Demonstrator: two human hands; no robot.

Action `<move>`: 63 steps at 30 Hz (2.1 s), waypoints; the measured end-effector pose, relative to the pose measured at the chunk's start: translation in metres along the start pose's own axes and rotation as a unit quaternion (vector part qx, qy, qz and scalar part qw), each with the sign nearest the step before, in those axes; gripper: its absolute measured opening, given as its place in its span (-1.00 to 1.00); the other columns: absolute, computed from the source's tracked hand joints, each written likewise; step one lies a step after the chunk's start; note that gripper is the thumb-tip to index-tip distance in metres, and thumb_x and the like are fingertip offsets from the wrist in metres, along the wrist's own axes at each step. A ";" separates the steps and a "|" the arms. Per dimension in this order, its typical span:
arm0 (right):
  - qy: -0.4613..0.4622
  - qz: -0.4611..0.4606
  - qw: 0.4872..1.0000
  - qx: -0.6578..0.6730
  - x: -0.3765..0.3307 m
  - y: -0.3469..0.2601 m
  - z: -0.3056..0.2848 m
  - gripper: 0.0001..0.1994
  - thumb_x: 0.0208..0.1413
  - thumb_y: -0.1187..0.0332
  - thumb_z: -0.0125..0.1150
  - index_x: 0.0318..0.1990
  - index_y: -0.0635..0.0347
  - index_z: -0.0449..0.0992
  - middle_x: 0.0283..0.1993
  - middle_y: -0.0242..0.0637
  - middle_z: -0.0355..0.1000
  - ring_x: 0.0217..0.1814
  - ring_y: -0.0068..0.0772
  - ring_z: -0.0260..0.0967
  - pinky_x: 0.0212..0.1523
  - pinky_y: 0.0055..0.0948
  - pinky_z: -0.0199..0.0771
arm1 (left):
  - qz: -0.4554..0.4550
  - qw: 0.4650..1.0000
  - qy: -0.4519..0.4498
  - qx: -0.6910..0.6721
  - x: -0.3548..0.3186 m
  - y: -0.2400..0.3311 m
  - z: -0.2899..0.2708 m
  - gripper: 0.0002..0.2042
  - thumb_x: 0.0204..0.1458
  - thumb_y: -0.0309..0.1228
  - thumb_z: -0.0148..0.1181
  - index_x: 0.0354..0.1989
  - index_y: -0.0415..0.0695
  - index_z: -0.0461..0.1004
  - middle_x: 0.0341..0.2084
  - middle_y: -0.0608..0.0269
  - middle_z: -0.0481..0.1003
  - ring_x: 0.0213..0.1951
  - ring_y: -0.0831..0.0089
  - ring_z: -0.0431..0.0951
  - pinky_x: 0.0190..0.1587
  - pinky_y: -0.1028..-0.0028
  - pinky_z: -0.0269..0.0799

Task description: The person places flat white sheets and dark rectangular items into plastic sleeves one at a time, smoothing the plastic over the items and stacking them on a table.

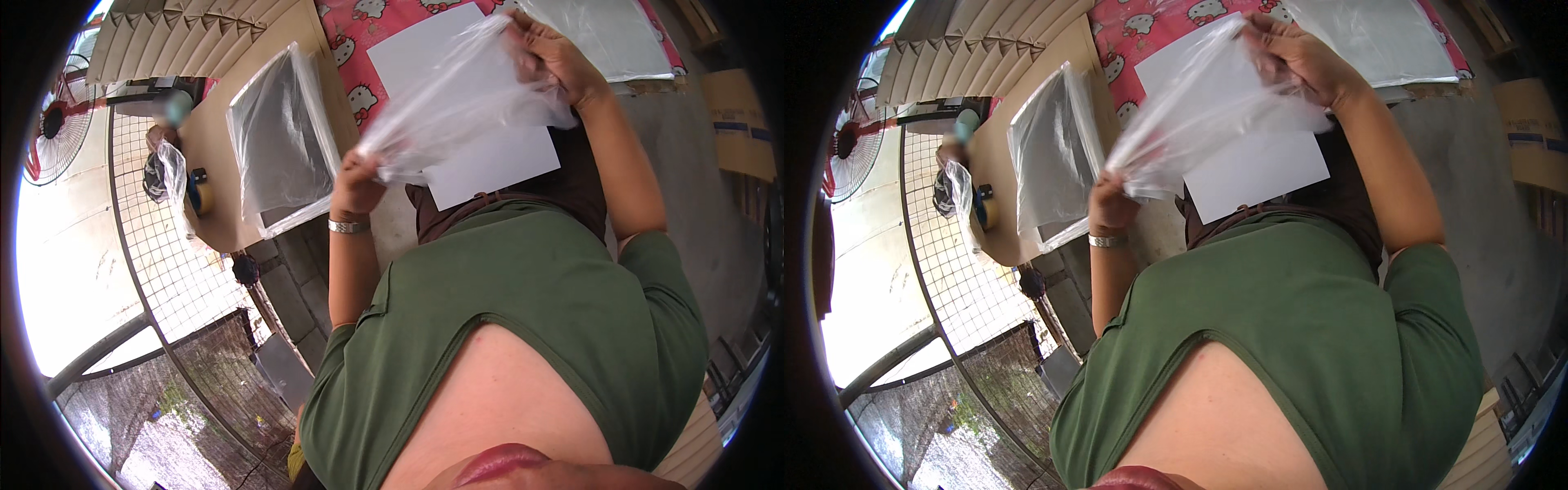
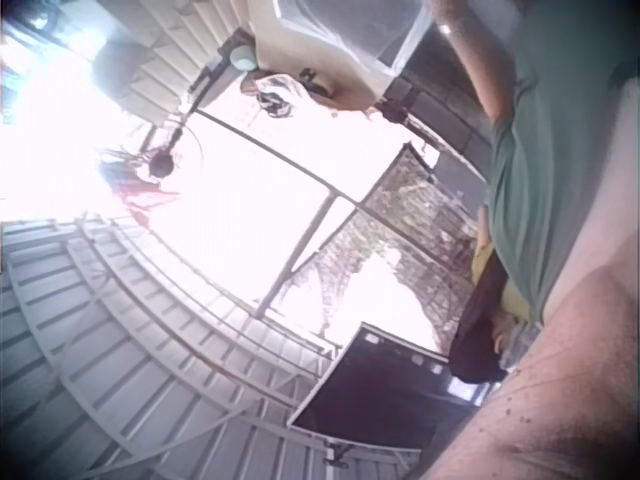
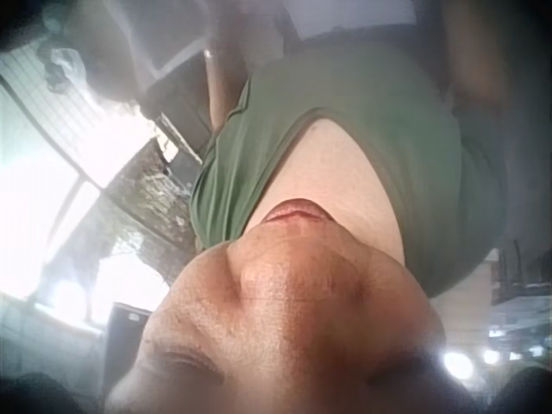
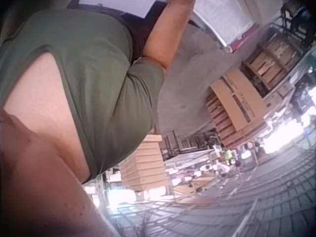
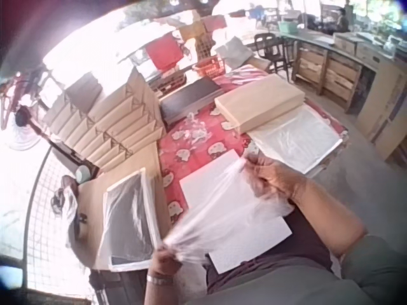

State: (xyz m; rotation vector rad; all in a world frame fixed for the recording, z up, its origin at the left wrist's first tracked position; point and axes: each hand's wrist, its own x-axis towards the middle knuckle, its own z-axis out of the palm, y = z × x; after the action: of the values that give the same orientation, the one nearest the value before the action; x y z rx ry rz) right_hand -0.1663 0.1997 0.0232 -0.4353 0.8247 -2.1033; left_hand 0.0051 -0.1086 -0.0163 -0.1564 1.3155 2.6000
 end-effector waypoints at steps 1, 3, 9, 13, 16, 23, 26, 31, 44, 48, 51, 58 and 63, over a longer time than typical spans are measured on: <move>0.114 0.037 0.976 -0.179 -0.002 0.001 0.006 -0.78 0.13 0.29 0.05 -0.09 0.11 0.36 -0.63 -0.60 0.16 -0.76 -0.88 -0.04 -0.83 -0.81 -0.22 | 0.024 0.996 0.002 -0.084 0.001 0.005 -0.006 -0.53 0.01 -0.29 0.05 0.07 -0.30 0.23 0.00 -0.01 0.34 0.03 0.16 0.36 -0.04 0.17 0.37; 0.030 0.063 0.972 -0.225 -0.012 -0.003 -0.010 -0.70 0.11 0.23 0.07 -0.05 0.14 0.33 -0.62 -0.56 0.18 -0.76 -0.84 -0.01 -0.74 -0.82 -0.01 | 0.030 0.990 0.007 -0.137 0.009 0.014 -0.013 -0.53 0.05 -0.22 -0.01 0.06 -0.29 0.23 0.04 -0.04 0.30 0.09 0.11 0.30 0.04 0.10 0.28; 0.073 -0.015 0.992 -0.097 -0.003 0.002 -0.034 -0.60 -0.05 0.36 0.06 0.00 0.22 0.27 -0.44 -0.52 0.20 -0.53 -0.81 0.11 -0.55 -0.77 0.08 | -0.023 0.992 -0.006 -0.125 0.034 0.007 -0.031 -0.67 0.10 -0.29 -0.12 -0.12 -0.33 0.34 -0.10 -0.04 0.40 -0.05 0.11 0.42 -0.03 0.14 0.38; 0.154 0.035 0.964 -0.215 0.032 0.016 -0.074 -0.62 -0.12 0.47 -0.05 -0.04 0.19 0.33 -0.51 -0.53 0.17 -0.55 -0.75 0.05 -0.54 -0.68 0.09 | -0.025 0.972 0.230 0.047 0.098 0.000 -0.066 -0.83 0.03 -0.40 -0.06 -0.48 -0.24 0.38 -0.47 0.12 0.44 -0.37 0.36 0.50 -0.37 0.41 0.49; 0.218 -0.020 0.889 -0.403 0.076 0.029 -0.106 -0.69 -0.10 0.45 -0.02 -0.12 0.26 0.38 -0.47 -0.42 0.27 -0.48 -0.63 0.18 -0.47 -0.64 0.18 | -0.055 0.918 0.291 0.265 0.144 0.012 -0.075 -0.88 -0.03 -0.48 -0.05 -0.50 -0.24 0.40 -0.57 0.21 0.42 -0.46 0.46 0.46 -0.51 0.56 0.38; 0.376 -0.024 0.518 -0.768 0.152 0.041 -0.155 -0.70 -0.07 0.37 -0.04 -0.21 0.33 0.47 -0.13 0.05 0.42 -0.08 -0.01 0.38 -0.09 -0.25 0.36 | -0.091 0.847 0.322 0.412 0.218 0.015 -0.088 -0.77 0.00 -0.47 -0.15 -0.33 -0.18 0.49 -0.71 0.37 0.33 -0.72 0.55 0.25 -0.71 0.49 0.07; 0.238 0.107 0.474 -0.841 0.156 0.036 -0.157 -0.72 -0.10 0.38 -0.01 -0.28 0.41 0.48 -0.25 0.15 0.42 -0.13 0.09 0.37 -0.09 -0.13 0.35 | -0.137 0.860 0.351 0.345 0.227 0.009 -0.086 -0.81 -0.03 -0.49 -0.11 -0.41 -0.17 0.49 -0.73 0.36 0.32 -0.73 0.54 0.23 -0.70 0.49 0.06; 0.318 0.068 0.489 -0.809 0.161 0.029 -0.149 -0.73 -0.11 0.36 -0.01 -0.30 0.33 0.53 -0.32 -0.03 0.47 -0.23 -0.17 0.45 -0.15 -0.29 0.41 | -0.113 0.851 0.355 0.371 0.219 0.023 -0.070 -0.86 -0.09 -0.46 -0.03 -0.57 -0.23 0.42 -0.73 0.26 0.36 -0.72 0.47 0.29 -0.70 0.44 0.12; 0.187 -0.176 0.870 -0.421 0.022 -0.127 0.092 -0.77 -0.01 0.43 0.06 -0.23 0.41 0.45 -0.41 -0.19 0.46 -0.54 -0.54 0.38 -0.48 -0.58 0.39 | 0.226 0.812 0.254 0.475 0.036 0.188 0.085 -0.70 -0.02 -0.38 0.08 -0.15 -0.31 0.44 -0.33 0.15 0.45 -0.26 0.38 0.46 -0.19 0.44 0.41; 0.173 -0.131 0.940 -0.262 -0.019 -0.120 0.129 -0.80 -0.03 0.45 0.06 -0.25 0.36 0.46 -0.43 -0.26 0.45 -0.57 -0.56 0.39 -0.53 -0.62 0.40 | 0.162 0.889 0.267 0.335 -0.028 0.190 0.110 -0.70 -0.10 -0.48 0.04 -0.17 -0.36 0.38 -0.36 0.10 0.45 -0.30 0.41 0.46 -0.24 0.52 0.39; 0.094 -0.034 0.967 -0.235 -0.050 -0.117 0.118 -0.77 -0.07 0.42 0.07 -0.25 0.33 0.46 -0.48 -0.25 0.43 -0.54 -0.54 0.40 -0.51 -0.56 0.39 | 0.009 0.937 0.198 0.289 -0.043 0.186 0.106 -0.80 -0.17 -0.50 0.04 -0.36 -0.36 0.42 -0.57 0.21 0.44 -0.54 0.55 0.41 -0.45 0.64 0.33; 0.068 0.052 0.965 -0.247 -0.095 -0.071 0.094 -0.60 -0.17 0.39 0.23 -0.10 0.25 0.35 -0.42 -0.41 0.37 -0.40 -0.70 0.32 -0.36 -0.74 0.28 | -0.206 0.942 0.098 0.244 -0.060 0.144 0.098 -0.84 -0.11 -0.45 0.07 -0.64 -0.24 0.34 -0.73 0.40 0.32 -0.68 0.68 0.26 -0.59 0.66 0.14; 0.085 0.087 0.985 -0.119 -0.095 -0.022 0.046 -0.67 -0.10 0.45 0.24 -0.13 0.25 0.35 -0.40 -0.44 0.31 -0.37 -0.70 0.32 -0.29 -0.70 0.35 | -0.252 0.943 0.069 0.206 -0.045 0.111 0.064 -0.85 0.00 -0.40 0.04 -0.56 -0.17 0.35 -0.64 0.39 0.35 -0.60 0.69 0.30 -0.55 0.66 0.18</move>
State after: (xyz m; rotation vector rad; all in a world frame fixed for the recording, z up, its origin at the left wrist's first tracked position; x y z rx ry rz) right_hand -0.0962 0.2666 0.0697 -0.2975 1.1778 -1.9057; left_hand 0.0217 -0.1276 0.1175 -0.5311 1.5824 1.8798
